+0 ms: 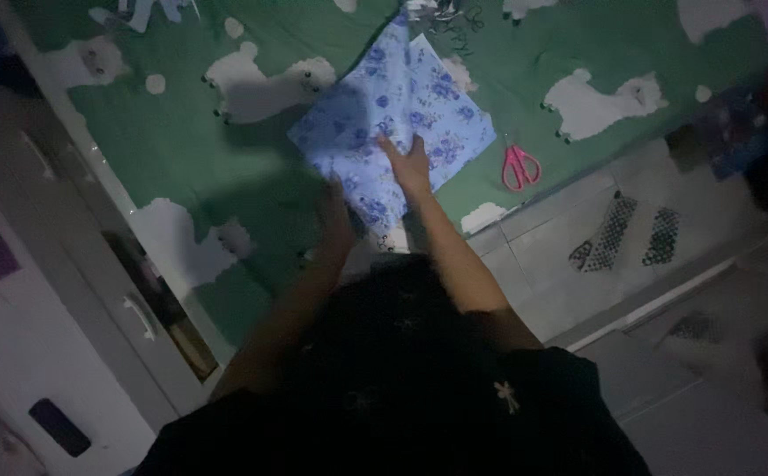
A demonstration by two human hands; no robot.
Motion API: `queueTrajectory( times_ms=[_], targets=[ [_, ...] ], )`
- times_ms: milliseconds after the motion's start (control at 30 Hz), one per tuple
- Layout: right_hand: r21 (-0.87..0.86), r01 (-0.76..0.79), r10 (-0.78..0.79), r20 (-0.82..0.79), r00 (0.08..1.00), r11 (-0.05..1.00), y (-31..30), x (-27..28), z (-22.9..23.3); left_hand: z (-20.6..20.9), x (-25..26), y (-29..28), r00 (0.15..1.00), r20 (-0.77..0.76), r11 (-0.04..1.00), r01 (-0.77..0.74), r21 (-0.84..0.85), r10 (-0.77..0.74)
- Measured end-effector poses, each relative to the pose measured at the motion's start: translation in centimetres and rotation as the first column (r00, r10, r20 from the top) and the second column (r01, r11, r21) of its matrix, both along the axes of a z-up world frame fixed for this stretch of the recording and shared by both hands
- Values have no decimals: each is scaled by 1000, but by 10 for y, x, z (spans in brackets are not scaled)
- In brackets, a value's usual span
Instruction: The person wraps a small yellow banana-shaped object in blue floral wrapping paper on a green llama-patterned surface. They fold and crease the paper around the object, then roll and fold the ends to form a compact wrapped package.
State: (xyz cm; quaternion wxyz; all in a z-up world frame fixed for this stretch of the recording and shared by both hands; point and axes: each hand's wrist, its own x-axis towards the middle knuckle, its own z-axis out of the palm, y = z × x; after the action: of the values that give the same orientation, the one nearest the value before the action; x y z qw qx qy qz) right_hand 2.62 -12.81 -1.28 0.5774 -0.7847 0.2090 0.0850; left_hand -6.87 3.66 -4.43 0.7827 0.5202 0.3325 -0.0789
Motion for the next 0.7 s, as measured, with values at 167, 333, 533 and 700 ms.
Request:
queueTrajectory(
  times_ms=[167,333,533,700],
  targets=[
    [477,87,-51,-88,995,875,-4,10,-6,-15,-30,-18,783,106,728,508,460,-613],
    [666,182,-102,-158,982,723,-8,2,-13,-25,-16,-8,711,137,550,392,738,-690],
    [551,203,-100,-212,972,810,-8,5,-10,-37,1,-12,439,31,284,523,803,-898],
    [487,146,-98,-123,988,861,-2,8,-7,-45,-11,-19,441,39,273,481,833,-897]
  ],
)
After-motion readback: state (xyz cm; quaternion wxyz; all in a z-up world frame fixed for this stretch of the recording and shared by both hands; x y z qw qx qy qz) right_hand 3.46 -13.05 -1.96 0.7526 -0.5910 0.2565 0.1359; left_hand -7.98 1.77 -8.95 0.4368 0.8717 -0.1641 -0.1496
